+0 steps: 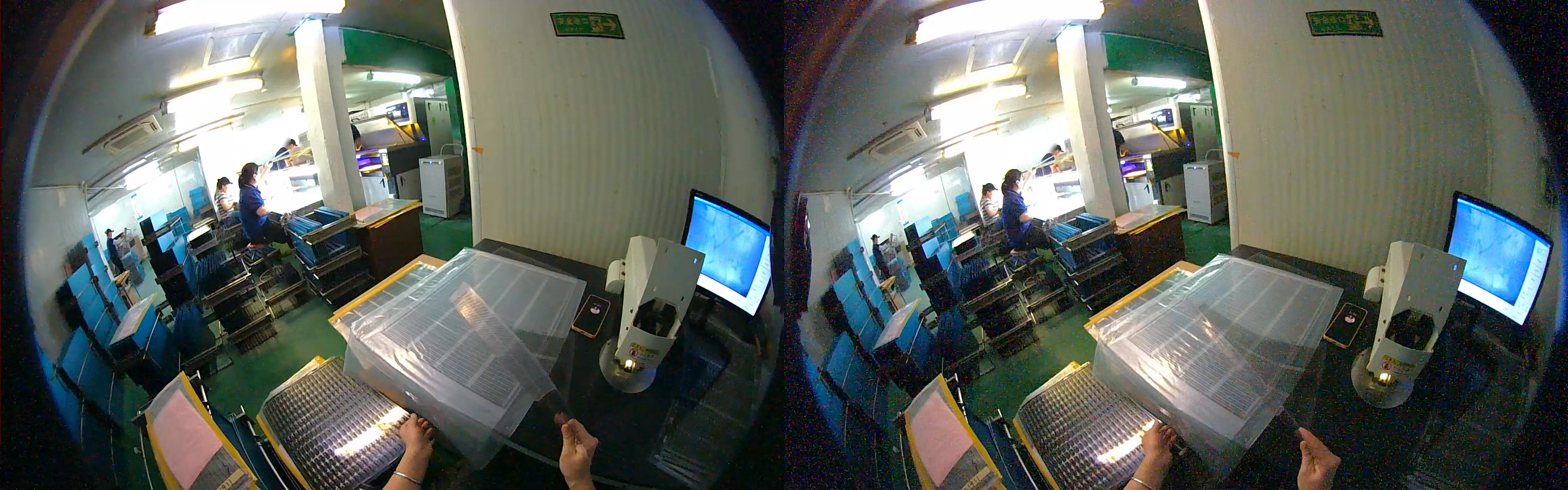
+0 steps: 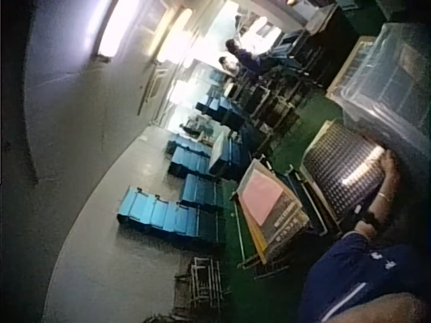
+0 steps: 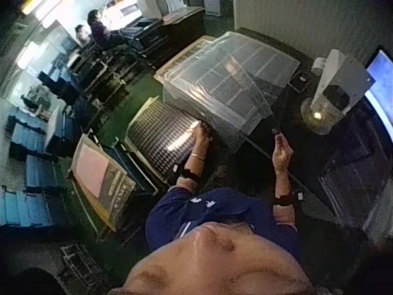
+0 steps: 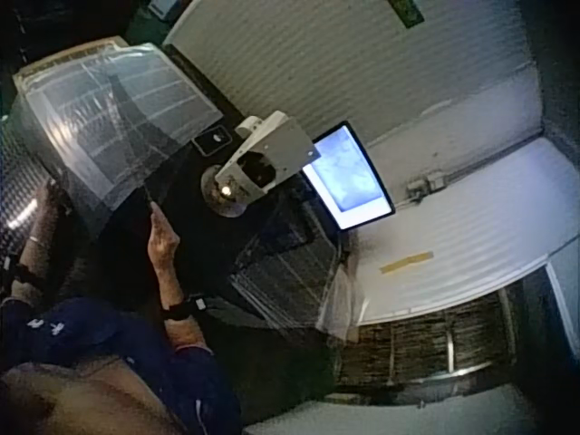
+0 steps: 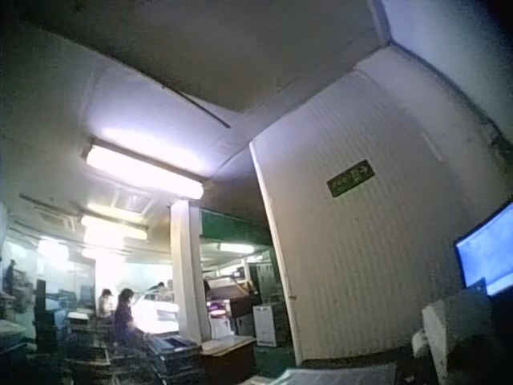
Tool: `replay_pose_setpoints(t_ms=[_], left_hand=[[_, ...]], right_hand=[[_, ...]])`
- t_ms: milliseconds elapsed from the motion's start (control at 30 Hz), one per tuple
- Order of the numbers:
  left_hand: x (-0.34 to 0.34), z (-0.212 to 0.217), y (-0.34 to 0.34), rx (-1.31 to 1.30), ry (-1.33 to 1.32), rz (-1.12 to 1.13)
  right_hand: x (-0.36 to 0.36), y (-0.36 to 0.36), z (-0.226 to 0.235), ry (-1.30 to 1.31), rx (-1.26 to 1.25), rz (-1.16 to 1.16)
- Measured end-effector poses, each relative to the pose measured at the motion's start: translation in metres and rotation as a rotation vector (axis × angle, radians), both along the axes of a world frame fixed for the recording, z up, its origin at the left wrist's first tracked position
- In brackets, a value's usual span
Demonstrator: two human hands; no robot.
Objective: Inspecting and organizing large solar cell array sheets using an inspection machine.
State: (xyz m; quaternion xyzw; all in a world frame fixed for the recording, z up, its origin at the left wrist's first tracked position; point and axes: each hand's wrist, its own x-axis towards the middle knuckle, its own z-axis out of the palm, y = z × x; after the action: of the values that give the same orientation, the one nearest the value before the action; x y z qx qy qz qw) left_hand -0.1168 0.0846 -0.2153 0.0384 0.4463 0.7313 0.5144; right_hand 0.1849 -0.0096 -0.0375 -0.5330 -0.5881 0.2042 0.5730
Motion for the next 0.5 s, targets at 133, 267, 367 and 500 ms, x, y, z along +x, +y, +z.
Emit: replay_pose_setpoints(t_ms=[133,267,367,500], left_hand=[[0.006,0.013,-0.004,-0.112,-0.118,-0.042],[0.009,0.021,-0.007,-0.031,-0.135,-0.063],[-0.016,-0.028,-0.003,0.265,-0.294,-0.195],[-0.014,0.004,-0.004,0.239,-0.296,-0.125]], right_hand=[[-0.001,0.003,-0.002,0.035,0.019,-0.004],[0.007,0.007,-0.009,-0.173,0.388,-0.035],[0.009,0.003,-0.013,-0.207,0.352,-0.039],[0.006,0.001,-0.010,-0.155,0.231,-0.053]])
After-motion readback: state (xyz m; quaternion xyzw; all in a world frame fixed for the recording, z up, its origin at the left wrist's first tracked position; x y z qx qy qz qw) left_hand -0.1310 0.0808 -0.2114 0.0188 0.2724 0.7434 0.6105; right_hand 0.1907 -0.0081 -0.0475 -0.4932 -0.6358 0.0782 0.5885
